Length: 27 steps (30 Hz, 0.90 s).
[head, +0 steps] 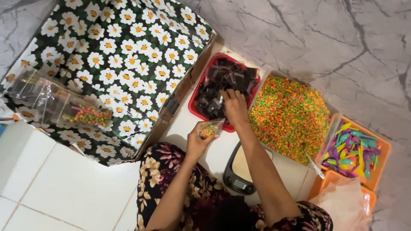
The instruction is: Packaging small colorful beads into plastic bags by scooping, weighing on a digital scale, and sealing.
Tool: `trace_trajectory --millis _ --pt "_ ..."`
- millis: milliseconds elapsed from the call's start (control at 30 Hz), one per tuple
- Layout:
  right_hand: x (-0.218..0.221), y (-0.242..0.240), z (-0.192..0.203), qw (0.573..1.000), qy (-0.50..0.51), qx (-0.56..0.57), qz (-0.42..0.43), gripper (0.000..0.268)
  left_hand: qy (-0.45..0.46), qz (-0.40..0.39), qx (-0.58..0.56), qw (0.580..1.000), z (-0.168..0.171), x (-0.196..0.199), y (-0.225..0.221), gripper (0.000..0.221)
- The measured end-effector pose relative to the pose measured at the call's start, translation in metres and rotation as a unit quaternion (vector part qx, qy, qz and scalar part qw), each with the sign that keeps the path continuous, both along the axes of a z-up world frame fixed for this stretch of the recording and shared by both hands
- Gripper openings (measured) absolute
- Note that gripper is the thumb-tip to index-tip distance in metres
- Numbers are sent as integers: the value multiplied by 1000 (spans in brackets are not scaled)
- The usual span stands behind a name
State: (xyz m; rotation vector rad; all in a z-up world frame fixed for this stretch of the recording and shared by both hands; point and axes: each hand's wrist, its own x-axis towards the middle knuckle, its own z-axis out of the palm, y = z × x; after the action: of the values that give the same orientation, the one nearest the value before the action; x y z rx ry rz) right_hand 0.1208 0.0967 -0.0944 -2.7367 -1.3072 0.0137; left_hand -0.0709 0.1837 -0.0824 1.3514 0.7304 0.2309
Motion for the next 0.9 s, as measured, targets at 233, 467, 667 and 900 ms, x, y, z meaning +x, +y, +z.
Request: trace_trajectory --millis 233,467,667,900 --pt "6 -1 7 999 -16 -1 30 35 -2 -13 8 1000 -13 -2 -1 55" --pt "-13 -24 88 978 80 189 -50 5 -53 -43 10 998 -2 -1 -11 53" --pt "-76 -84 184 895 207 368 -141 13 -64 -112 15 992 15 -20 -24 53" --pt "-162 -159 233 843 285 394 -228 10 -75 -213 37 973 96 -55 -64 56"
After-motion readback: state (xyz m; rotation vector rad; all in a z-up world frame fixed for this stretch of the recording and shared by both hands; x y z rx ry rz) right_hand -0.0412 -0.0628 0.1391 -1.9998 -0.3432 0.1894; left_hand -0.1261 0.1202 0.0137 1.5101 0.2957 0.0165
